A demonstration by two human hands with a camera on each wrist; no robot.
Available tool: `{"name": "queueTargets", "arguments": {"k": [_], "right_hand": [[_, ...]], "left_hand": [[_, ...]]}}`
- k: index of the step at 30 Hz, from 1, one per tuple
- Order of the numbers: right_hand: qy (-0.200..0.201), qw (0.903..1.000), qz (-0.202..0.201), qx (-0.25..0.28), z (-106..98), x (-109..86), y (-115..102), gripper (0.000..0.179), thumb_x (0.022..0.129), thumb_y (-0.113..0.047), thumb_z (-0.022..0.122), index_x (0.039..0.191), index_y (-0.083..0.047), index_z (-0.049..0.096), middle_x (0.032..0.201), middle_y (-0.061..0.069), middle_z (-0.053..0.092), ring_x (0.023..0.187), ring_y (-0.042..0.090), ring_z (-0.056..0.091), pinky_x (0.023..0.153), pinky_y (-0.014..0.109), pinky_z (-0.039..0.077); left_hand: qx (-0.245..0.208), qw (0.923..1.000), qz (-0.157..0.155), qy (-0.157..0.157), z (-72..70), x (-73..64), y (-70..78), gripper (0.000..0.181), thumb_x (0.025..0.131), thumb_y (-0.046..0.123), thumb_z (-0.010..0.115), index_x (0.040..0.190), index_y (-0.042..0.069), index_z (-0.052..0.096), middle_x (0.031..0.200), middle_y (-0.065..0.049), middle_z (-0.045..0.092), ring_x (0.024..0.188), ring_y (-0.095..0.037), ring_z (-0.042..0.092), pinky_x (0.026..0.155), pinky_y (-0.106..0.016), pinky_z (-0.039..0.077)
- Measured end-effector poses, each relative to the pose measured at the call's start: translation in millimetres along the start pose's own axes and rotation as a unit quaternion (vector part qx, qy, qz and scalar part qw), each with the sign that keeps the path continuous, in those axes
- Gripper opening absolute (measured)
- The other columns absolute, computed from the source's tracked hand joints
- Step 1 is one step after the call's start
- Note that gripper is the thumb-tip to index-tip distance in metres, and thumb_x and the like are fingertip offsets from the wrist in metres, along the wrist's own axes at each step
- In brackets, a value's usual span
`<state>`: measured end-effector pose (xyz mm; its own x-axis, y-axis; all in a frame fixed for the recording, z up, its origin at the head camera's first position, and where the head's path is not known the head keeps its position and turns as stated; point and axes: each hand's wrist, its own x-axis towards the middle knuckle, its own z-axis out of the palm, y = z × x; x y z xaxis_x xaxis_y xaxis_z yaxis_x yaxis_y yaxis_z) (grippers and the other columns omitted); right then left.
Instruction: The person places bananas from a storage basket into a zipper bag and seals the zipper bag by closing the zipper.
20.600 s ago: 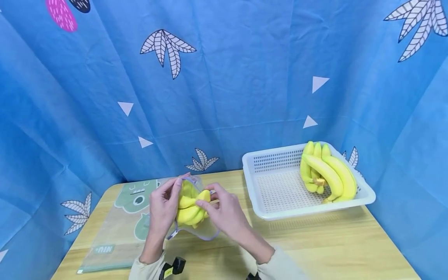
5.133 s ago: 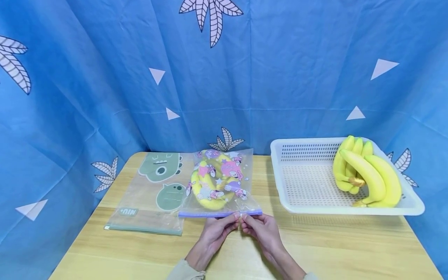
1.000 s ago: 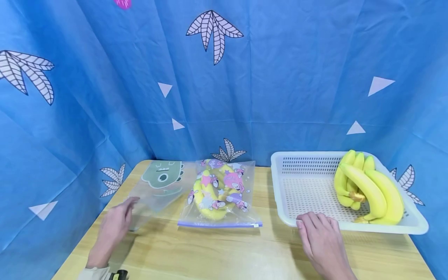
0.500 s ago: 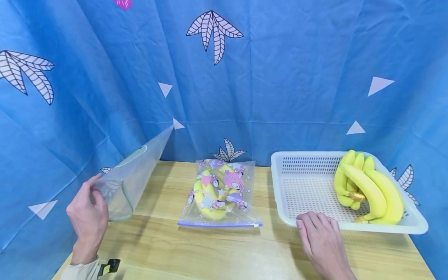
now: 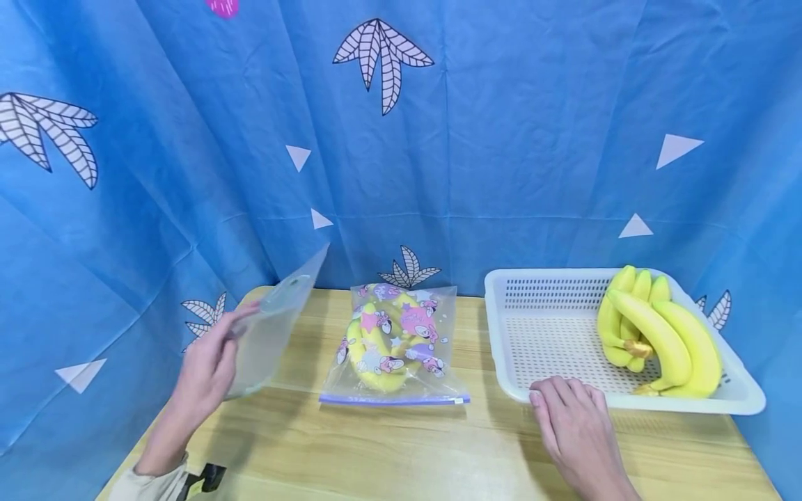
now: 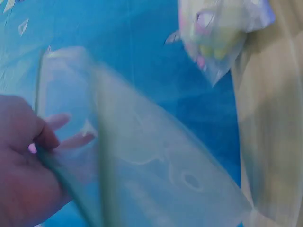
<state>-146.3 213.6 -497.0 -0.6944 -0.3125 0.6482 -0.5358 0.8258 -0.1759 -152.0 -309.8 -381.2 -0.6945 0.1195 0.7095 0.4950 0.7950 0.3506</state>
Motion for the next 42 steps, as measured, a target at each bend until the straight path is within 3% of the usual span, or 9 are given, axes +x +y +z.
{"name": "queueTargets", "arguments": {"k": [6, 12, 16, 20, 23, 26, 32, 36, 42], "right_hand": [[-0.013, 0.9999, 0.005, -0.007, -4.0, -2.7, -0.1, 0.020, 0.102, -0.026, 0.053, 0.104, -0.012, 0.067, 0.101, 0.003, 0.068, 0.097, 0.028, 0.059, 0.076, 0.039, 0.032], [-0.008, 0.9996, -0.004, -0.026, -0.3, 0.2, -3.3, 0.028, 0.105, -0.029, 0.045, 0.105, -0.009, 0.065, 0.100, 0.006, 0.066, 0.099, 0.031, 0.059, 0.078, 0.044, 0.036], [0.005, 0.9992, -0.010, -0.040, 4.0, 1.6, -4.9, 0.034, 0.103, -0.027, 0.039, 0.103, -0.006, 0.065, 0.096, 0.007, 0.064, 0.093, 0.032, 0.057, 0.075, 0.044, 0.035], [0.015, 0.9990, -0.006, -0.042, 4.8, 0.5, -5.0, 0.036, 0.102, -0.027, 0.037, 0.101, -0.004, 0.065, 0.094, 0.009, 0.063, 0.091, 0.032, 0.056, 0.075, 0.045, 0.035], [0.017, 0.9989, 0.001, -0.043, 4.1, 0.6, -5.7, 0.034, 0.102, -0.026, 0.038, 0.101, -0.004, 0.065, 0.094, 0.010, 0.063, 0.090, 0.033, 0.056, 0.076, 0.046, 0.037], [0.010, 0.9990, 0.012, -0.043, 3.2, 1.3, -8.3, 0.030, 0.100, -0.022, 0.041, 0.100, -0.005, 0.065, 0.094, 0.009, 0.064, 0.091, 0.032, 0.057, 0.079, 0.047, 0.039], [0.009, 0.9988, 0.025, -0.041, 4.3, 4.0, -15.3, 0.026, 0.100, -0.021, 0.046, 0.099, -0.005, 0.066, 0.096, 0.010, 0.065, 0.094, 0.034, 0.059, 0.084, 0.052, 0.041], [0.024, 0.9994, 0.011, -0.023, 0.4, 16.9, -26.4, 0.034, 0.102, -0.027, 0.045, 0.107, -0.003, 0.068, 0.104, 0.014, 0.066, 0.102, 0.037, 0.059, 0.092, 0.055, 0.041], [0.115, 0.9858, -0.095, 0.077, -16.2, 67.6, -78.5, 0.040, 0.107, -0.031, 0.047, 0.113, 0.001, 0.071, 0.117, 0.018, 0.067, 0.106, 0.037, 0.061, 0.100, 0.045, 0.043]], "left_hand": [[-0.129, 0.9854, -0.071, -0.085, 26.4, -2.3, 20.0, 0.043, 0.099, -0.015, 0.042, 0.127, 0.004, 0.069, 0.138, -0.013, 0.064, 0.114, -0.028, 0.063, 0.089, -0.015, 0.044], [-0.262, 0.9372, -0.197, -0.119, 42.7, 2.6, 40.3, 0.034, 0.109, 0.005, 0.046, 0.135, 0.008, 0.066, 0.121, -0.011, 0.067, 0.061, -0.010, 0.040, 0.070, -0.027, 0.044], [-0.271, 0.9325, -0.199, -0.132, 49.0, 13.1, 51.8, 0.035, 0.110, 0.009, 0.046, 0.140, 0.009, 0.063, 0.076, -0.006, 0.045, 0.057, -0.011, 0.034, 0.062, -0.026, 0.040], [-0.297, 0.9255, -0.196, -0.129, 61.4, 24.8, 62.5, 0.036, 0.110, 0.010, 0.045, 0.142, 0.010, 0.061, 0.091, -0.005, 0.061, 0.077, -0.004, 0.054, 0.072, -0.015, 0.046], [-0.283, 0.9312, -0.177, -0.146, 75.1, 32.5, 69.0, 0.037, 0.111, 0.011, 0.043, 0.143, 0.012, 0.060, 0.095, -0.009, 0.068, 0.076, -0.004, 0.059, 0.062, -0.016, 0.048], [-0.222, 0.9508, -0.145, -0.159, 85.5, 37.1, 73.7, 0.037, 0.110, 0.010, 0.044, 0.142, 0.012, 0.061, 0.062, -0.003, 0.047, 0.048, -0.006, 0.041, 0.043, -0.024, 0.036], [-0.090, 0.9860, -0.042, -0.134, 86.9, 41.6, 84.4, 0.033, 0.104, 0.002, 0.050, 0.132, 0.005, 0.067, 0.077, -0.003, 0.064, 0.065, -0.013, 0.058, 0.074, -0.039, 0.055], [-0.056, 0.9914, 0.002, -0.118, 80.9, 49.3, 95.9, 0.031, 0.103, 0.001, 0.048, 0.127, 0.004, 0.068, 0.103, -0.010, 0.073, 0.086, -0.022, 0.066, 0.083, -0.044, 0.057], [-0.061, 0.9899, 0.004, -0.128, 72.8, 66.5, 108.7, 0.032, 0.105, 0.003, 0.045, 0.127, 0.008, 0.067, 0.085, -0.003, 0.062, 0.069, -0.017, 0.055, 0.069, -0.037, 0.053]]}}
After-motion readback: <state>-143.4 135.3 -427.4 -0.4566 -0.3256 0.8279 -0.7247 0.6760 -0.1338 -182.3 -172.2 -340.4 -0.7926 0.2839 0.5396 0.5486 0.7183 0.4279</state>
